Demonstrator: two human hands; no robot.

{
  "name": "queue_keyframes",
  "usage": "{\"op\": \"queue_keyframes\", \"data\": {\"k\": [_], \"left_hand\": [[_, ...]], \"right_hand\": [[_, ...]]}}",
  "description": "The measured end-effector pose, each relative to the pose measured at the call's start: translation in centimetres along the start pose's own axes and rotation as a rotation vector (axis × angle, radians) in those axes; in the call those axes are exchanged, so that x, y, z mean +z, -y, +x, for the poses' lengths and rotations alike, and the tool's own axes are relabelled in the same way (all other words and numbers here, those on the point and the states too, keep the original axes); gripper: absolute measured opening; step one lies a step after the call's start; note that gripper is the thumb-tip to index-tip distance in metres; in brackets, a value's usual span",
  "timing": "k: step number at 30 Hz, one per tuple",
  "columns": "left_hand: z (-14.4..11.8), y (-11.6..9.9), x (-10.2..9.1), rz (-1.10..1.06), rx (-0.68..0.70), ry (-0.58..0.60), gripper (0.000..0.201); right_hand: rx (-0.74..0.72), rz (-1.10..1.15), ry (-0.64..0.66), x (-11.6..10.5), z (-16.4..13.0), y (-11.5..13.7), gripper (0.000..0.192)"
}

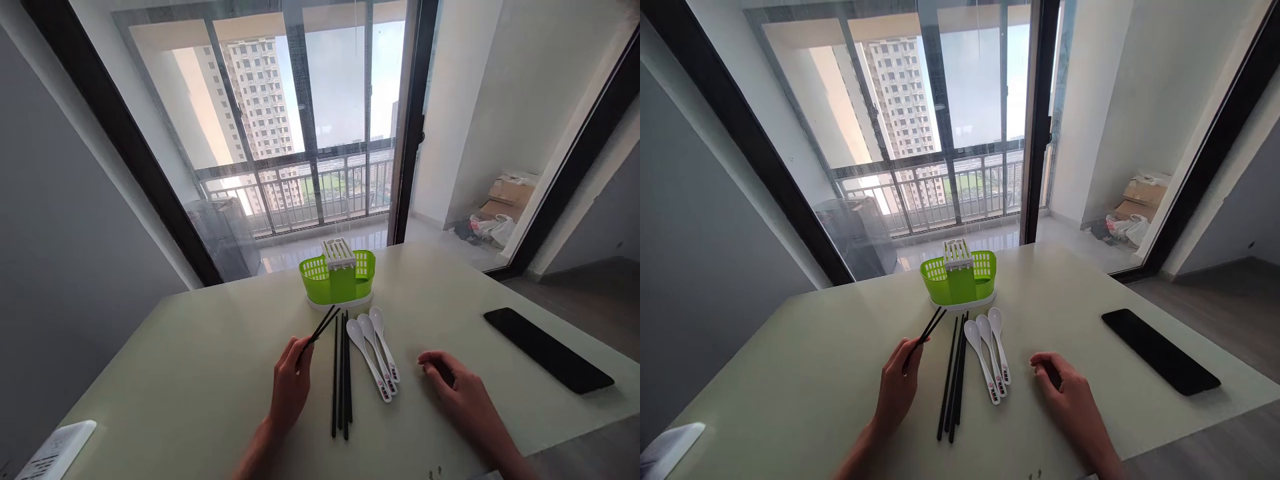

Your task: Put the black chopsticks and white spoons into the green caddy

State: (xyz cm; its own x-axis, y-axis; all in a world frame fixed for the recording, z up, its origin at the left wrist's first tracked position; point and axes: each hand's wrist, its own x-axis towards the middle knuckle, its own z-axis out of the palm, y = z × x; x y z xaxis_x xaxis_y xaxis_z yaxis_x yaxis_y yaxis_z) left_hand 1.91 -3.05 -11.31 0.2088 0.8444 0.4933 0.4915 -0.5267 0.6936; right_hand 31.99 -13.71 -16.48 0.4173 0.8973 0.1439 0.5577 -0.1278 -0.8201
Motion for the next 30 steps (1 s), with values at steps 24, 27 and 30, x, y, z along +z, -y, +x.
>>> {"op": "queue_keyframes", "data": {"k": [24, 27, 30], "left_hand": [[0.5, 0.0, 0.0, -0.766, -0.414, 0.052, 0.063], [0.4, -0.2, 0.0, -0.766, -0.427, 0.084, 0.064], [0.4, -0.5, 0.1, -0.724, -0.428, 0.064, 0.065]], "right_hand": [[-0.022, 0.011, 0.003, 0.4, -0.2, -0.2, 0.039], [-0.016, 0.027, 0.005, 0.7, -0.1, -0.2, 0.039], [-0.025, 0.041, 0.005, 0.8, 0.0, -0.3, 0.039]]}}
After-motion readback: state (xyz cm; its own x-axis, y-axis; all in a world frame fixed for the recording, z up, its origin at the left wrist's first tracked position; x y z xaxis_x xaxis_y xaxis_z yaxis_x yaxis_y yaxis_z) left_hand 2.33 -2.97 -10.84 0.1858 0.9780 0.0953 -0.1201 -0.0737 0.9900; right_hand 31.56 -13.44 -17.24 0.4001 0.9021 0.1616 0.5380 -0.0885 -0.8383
